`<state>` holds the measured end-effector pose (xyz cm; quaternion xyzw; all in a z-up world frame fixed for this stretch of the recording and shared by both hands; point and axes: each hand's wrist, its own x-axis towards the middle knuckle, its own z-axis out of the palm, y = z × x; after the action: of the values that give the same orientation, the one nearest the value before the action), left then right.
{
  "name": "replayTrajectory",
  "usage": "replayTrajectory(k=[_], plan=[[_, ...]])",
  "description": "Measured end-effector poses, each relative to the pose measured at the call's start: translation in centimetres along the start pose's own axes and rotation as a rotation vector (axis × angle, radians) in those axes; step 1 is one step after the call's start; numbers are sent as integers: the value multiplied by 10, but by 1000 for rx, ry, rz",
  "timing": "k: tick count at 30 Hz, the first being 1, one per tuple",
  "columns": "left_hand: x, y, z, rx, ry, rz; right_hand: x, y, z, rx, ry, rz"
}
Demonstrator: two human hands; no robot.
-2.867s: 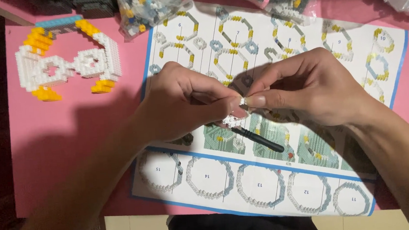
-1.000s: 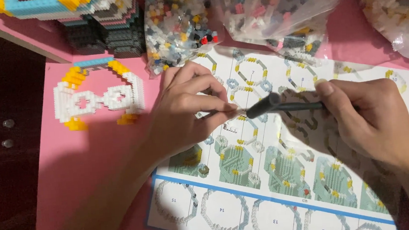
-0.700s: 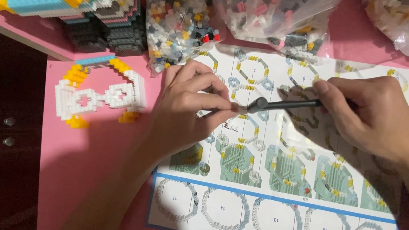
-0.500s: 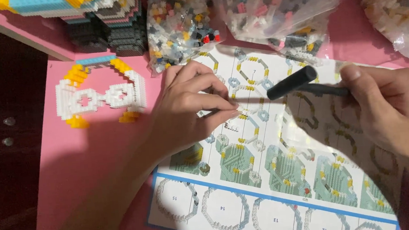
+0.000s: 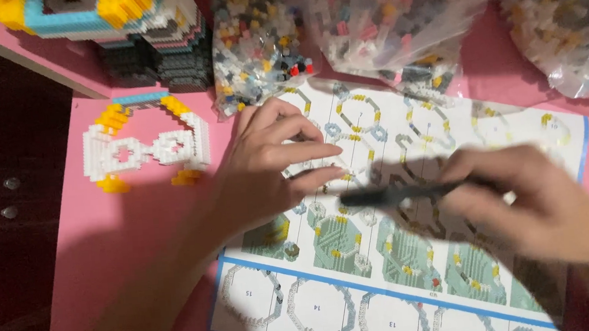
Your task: Assembling a toy model using small interlocking plastic blocks while following a printed instruction manual.
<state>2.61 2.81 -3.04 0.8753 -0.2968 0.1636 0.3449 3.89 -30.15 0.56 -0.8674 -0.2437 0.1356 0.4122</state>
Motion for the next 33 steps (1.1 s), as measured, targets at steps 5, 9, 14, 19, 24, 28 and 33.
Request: replayTrajectory(k=[5,9,14,19,24,28,33], plan=[[2,3,-6,22,-67,26,6,-36,18,195,-626,-217],[2,0,-10,28,-114,61,3,-41,28,173,-636,-217],[2,3,-11,100,4,99,7,-52,35,-37,-437,-278],[3,4,-14,132,84,87,11,-62,47,-299,-149,-511],[4,7,-14,-117,132,-163,0,-65,63,-565,9,-563],[11,14,-18,-508,224,-668,-6,-67,74,-703,81,-572],[18,18,-16,-884,288,-784,-8,-57,64,-701,-43,-347]])
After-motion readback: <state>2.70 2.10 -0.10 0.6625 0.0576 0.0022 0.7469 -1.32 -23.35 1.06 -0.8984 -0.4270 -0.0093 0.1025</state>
